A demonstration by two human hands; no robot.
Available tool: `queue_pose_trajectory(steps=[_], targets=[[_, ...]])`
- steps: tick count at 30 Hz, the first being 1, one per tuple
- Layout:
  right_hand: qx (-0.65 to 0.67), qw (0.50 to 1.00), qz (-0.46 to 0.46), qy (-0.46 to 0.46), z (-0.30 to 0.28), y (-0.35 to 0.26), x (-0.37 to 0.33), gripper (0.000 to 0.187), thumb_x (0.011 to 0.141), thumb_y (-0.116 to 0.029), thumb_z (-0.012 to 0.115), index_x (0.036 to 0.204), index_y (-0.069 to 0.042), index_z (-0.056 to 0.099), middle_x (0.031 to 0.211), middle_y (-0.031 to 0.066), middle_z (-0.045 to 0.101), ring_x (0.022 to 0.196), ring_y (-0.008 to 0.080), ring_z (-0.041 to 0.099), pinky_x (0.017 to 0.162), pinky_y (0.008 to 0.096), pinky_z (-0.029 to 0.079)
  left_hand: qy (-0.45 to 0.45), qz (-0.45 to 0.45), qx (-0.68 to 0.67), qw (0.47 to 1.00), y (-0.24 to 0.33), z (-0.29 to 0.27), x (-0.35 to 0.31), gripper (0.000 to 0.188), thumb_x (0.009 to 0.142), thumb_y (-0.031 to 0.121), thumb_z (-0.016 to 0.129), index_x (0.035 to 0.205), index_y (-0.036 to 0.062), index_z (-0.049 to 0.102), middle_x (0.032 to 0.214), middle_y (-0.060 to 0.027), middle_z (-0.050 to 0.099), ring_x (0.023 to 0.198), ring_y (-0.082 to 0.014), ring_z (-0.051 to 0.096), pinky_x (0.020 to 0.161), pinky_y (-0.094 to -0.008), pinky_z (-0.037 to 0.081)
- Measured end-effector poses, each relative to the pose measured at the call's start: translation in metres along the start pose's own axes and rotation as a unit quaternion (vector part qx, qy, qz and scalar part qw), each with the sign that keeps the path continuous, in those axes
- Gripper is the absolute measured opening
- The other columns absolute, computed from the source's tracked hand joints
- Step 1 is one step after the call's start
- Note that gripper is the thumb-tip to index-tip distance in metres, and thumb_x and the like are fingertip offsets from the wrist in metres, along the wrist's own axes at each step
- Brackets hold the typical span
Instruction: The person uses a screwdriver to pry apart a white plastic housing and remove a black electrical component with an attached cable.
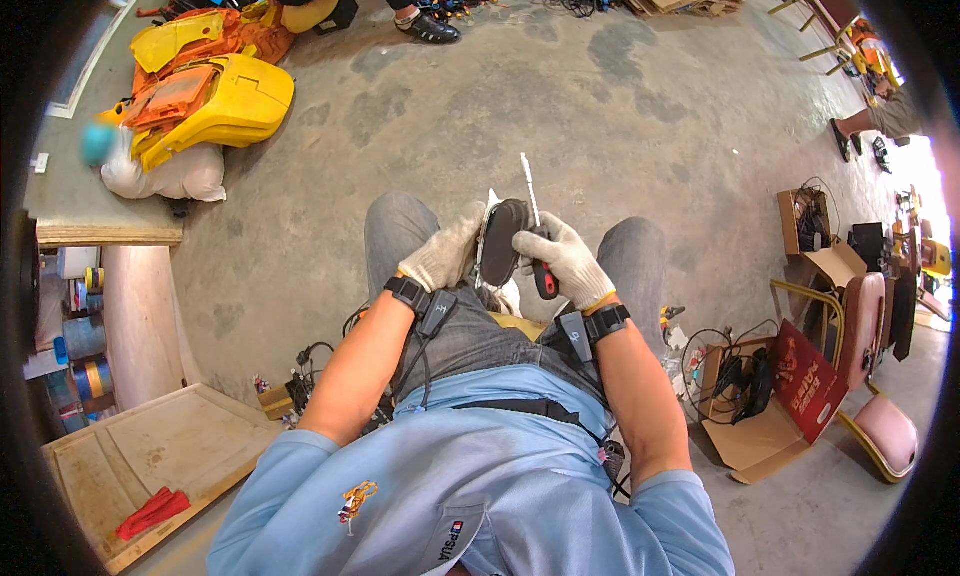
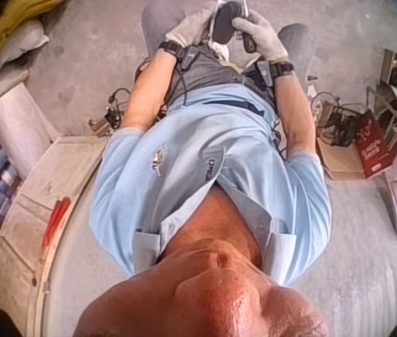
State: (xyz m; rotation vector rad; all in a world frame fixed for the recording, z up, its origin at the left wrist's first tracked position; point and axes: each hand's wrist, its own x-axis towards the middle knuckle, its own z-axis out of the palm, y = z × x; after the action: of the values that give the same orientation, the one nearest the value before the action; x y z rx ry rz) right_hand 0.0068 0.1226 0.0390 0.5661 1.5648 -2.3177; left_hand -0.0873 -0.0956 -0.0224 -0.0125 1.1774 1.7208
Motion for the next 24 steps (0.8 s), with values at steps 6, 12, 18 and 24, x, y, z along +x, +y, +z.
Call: queue_pose_trajectory(steps=[6,12,18,24], targets=[[-0.128,0.992,-0.007,-0.001,0.013,-0.004,0.0,0.03,0.095,-0.023,0.078,0.111,0.001,0.069,0.089,0.0027,0.067,0.077,0.0091,0.062,0.072,0.0267,0.054,-0.073,0.01,-0.002,0.997,0.016,0.017,-0.013,0.069,0.106,0.049,0.069,0.155,0.0035,0.052,0.136,-0.01,0.067,0.124,-0.0195,0.063,0.105,-0.0357,0.052],[-0.163,0.986,-0.005,0.041,0.014,-0.005,-0.002,0.035,0.095,-0.024,0.078,0.113,0.004,0.069,0.086,0.0043,0.068,0.073,0.0091,0.063,0.067,0.0272,0.055,-0.046,-0.018,0.052,0.997,0.024,0.018,-0.02,0.069,0.102,0.036,0.077,0.156,0.0026,0.05,0.134,-0.0094,0.065,0.121,-0.0201,0.063,0.104,-0.0347,0.052],[-0.154,0.986,-0.001,0.064,0.017,-0.003,0.0,0.036,0.095,-0.023,0.078,0.115,0.005,0.069,0.086,0.0049,0.069,0.071,0.0091,0.064,0.066,0.027,0.056,-0.057,-0.018,0.043,0.997,0.018,0.012,-0.016,0.065,0.103,0.027,0.077,0.156,0.0013,0.049,0.135,-0.0107,0.066,0.123,-0.0209,0.065,0.105,-0.0354,0.053],[-0.112,0.991,-0.003,0.074,0.015,0.003,0.003,0.037,0.096,-0.023,0.079,0.118,0.005,0.069,0.089,0.0052,0.07,0.075,0.0097,0.065,0.07,0.0261,0.057,-0.042,-0.032,0.071,0.996,0.012,0.003,-0.011,0.066,0.103,0.028,0.076,0.156,0.0003,0.049,0.136,-0.0125,0.066,0.121,-0.0221,0.067,0.104,-0.0362,0.055]])
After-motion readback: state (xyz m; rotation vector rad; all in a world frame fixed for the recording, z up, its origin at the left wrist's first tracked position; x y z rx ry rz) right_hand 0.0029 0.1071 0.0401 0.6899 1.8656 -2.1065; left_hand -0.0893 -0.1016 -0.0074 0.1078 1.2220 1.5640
